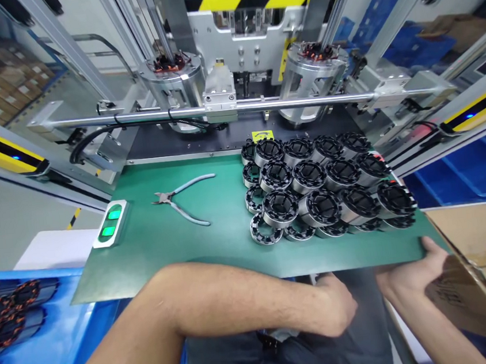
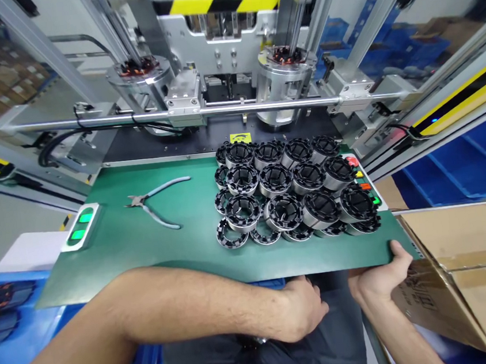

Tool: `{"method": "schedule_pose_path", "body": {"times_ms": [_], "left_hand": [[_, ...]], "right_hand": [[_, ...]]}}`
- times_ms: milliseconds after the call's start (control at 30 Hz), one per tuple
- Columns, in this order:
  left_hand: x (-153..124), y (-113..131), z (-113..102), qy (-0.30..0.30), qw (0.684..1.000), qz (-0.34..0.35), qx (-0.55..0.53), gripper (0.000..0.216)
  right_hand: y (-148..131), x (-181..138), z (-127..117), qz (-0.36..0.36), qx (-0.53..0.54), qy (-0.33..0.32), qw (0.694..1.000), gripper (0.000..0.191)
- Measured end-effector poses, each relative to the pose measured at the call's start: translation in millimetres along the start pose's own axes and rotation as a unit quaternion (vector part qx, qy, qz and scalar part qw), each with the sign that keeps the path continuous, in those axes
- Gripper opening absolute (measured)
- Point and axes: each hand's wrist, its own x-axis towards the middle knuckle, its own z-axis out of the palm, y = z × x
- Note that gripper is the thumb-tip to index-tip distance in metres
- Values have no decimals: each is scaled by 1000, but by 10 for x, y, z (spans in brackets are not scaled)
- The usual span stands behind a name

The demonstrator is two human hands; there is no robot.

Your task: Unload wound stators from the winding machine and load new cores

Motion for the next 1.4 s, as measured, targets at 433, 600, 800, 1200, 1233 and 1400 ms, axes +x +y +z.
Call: {"method": "schedule_pose_path", "body": {"times_ms": [433, 600, 800, 1200, 1233, 1400], "left_hand": [[14, 10, 87, 57, 998, -11, -14, 22], [16, 18, 79, 64, 993, -50, -81, 23], [2, 16, 58, 38, 996, -46, -62, 29], [4, 10, 20, 29, 1000, 6, 6, 24], [6, 11, 26, 29, 1000, 7, 7, 24], [16, 16, 40, 23, 1000, 5, 12, 26]], "right_hand": [[-28, -73, 51, -11, -5, 2, 1000, 34], [-11, -49, 33, -6, -10, -5, 1000, 31], [-1, -36, 25, -10, -1, -5, 1000, 27], [-7, -44, 32, -4, -1, -11, 1000, 30], [-5, -42, 31, -6, -2, -12, 1000, 30], [1, -37, 25, -16, 0, -19, 1000, 28]]}}
